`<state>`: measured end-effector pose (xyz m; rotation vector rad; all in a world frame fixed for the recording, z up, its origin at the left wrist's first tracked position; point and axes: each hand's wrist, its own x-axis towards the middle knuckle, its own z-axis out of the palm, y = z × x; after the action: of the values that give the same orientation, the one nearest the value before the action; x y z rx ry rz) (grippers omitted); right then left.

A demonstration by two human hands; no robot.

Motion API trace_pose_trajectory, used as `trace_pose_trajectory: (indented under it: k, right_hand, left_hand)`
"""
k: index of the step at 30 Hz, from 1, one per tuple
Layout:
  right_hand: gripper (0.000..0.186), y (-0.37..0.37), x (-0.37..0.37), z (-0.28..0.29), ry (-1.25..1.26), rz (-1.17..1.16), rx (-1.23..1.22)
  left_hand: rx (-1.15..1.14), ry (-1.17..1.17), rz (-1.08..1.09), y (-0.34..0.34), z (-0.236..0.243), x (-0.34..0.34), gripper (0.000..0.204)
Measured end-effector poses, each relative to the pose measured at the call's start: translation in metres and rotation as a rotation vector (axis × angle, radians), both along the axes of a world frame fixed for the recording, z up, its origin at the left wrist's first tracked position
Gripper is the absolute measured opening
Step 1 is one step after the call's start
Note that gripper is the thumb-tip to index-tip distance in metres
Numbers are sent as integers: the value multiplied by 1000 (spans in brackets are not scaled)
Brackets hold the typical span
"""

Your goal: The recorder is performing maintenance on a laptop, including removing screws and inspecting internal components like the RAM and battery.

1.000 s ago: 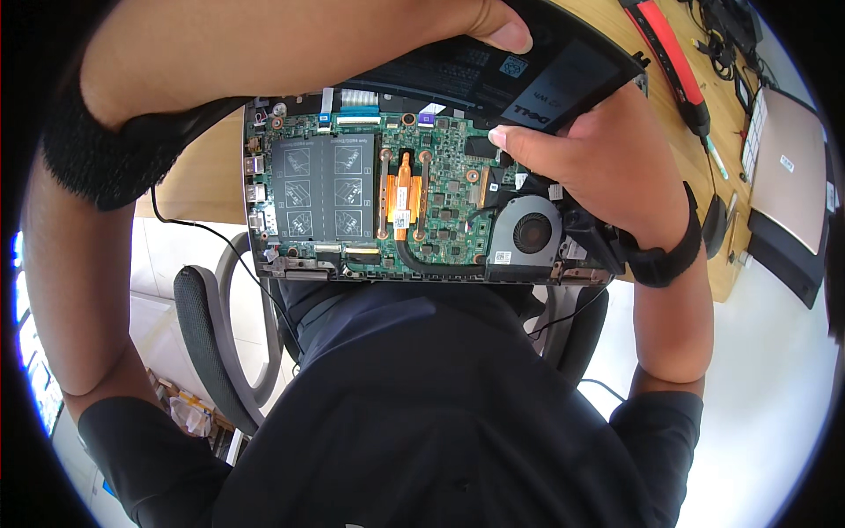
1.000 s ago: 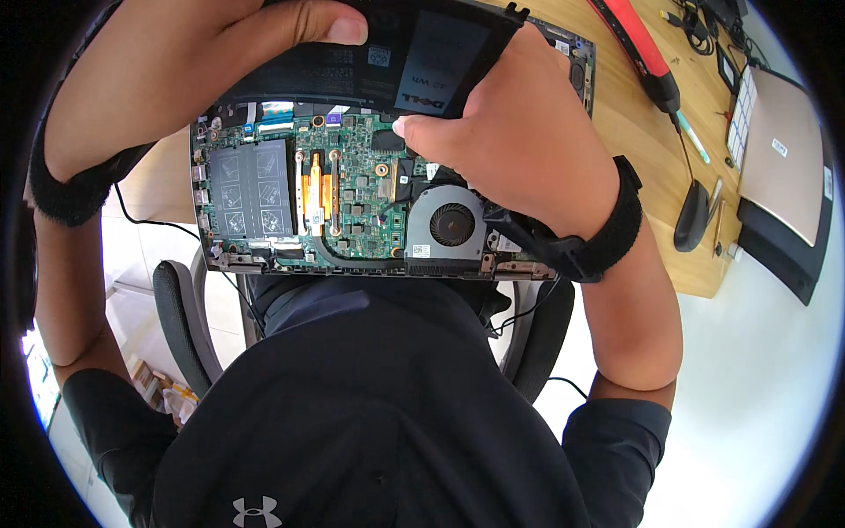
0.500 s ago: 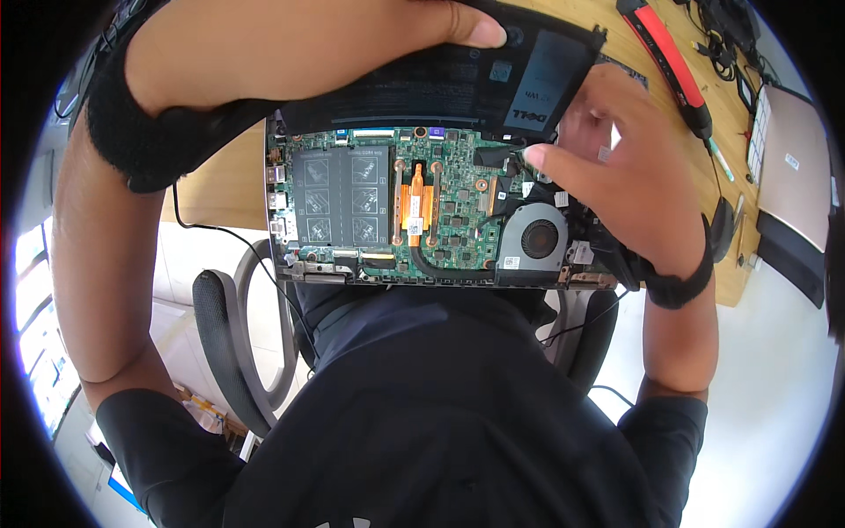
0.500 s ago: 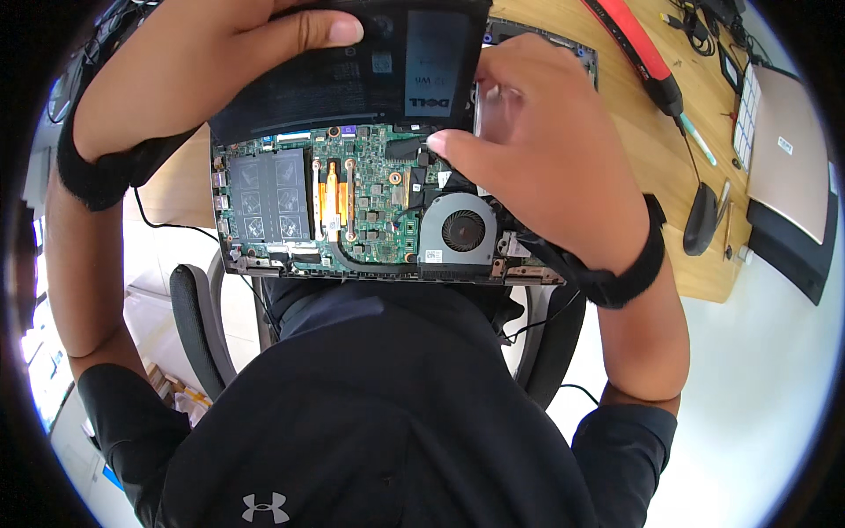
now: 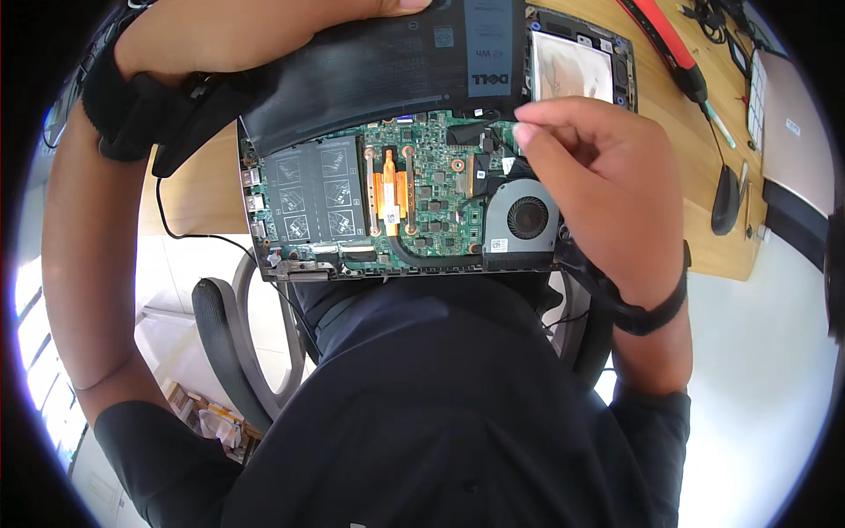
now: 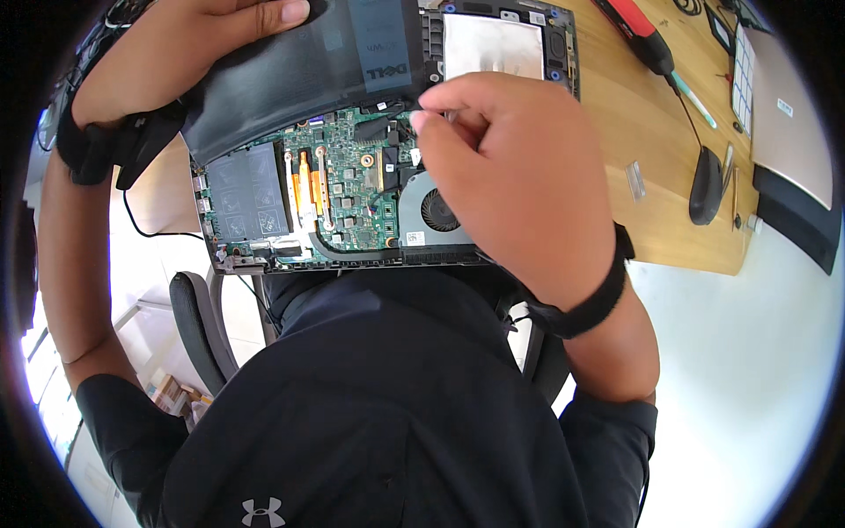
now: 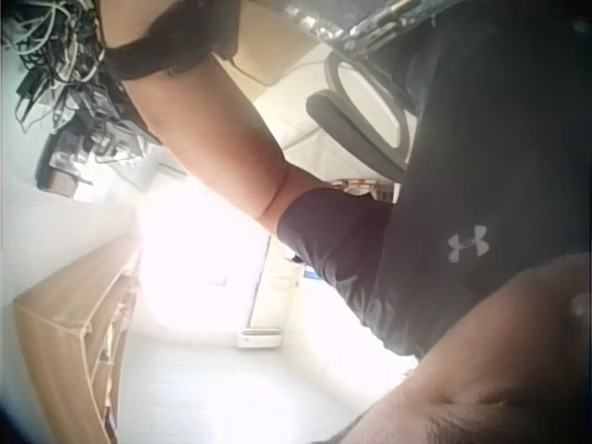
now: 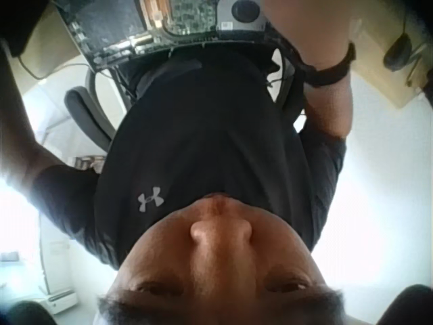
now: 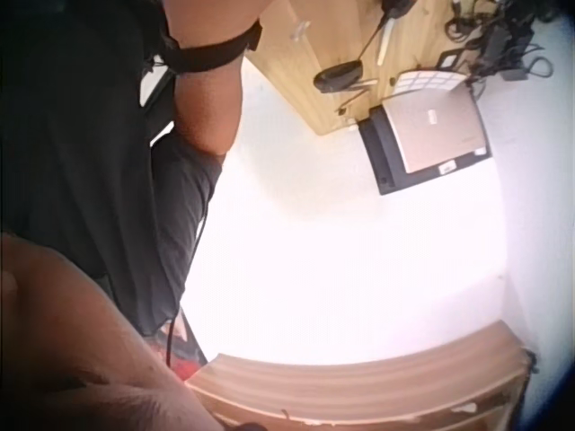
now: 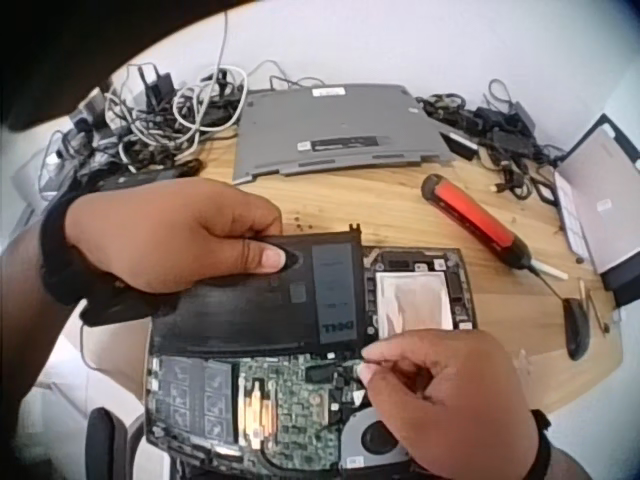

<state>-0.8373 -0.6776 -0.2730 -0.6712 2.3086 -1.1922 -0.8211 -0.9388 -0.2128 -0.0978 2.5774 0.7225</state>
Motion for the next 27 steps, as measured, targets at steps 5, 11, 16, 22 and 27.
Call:
trace_pose_trajectory:
  k: [5, 11, 16, 22, 27]
  right_hand:
    - [13, -12, 5, -8, 147, 0, 25]
    - [20, -24, 3, -3, 119, -102, 121]
    - [22, -28, 5, -4, 115, -173, 171]
    - [21, -32, 6, -3, 92, -213, 184]
    - [20, -32, 7, -2, 79, -203, 129]
  left_hand:
    - [-78, -53, -10, -1, -2, -7, 33]
    - [-36, -130, 64, -7, -13, -8, 34]
    - [115, -95, 19, -12, -22, -6, 35]
    - [88, -117, 5, -14, -24, -8, 37]
    - [85, -133, 33, -16, -25, -8, 37]
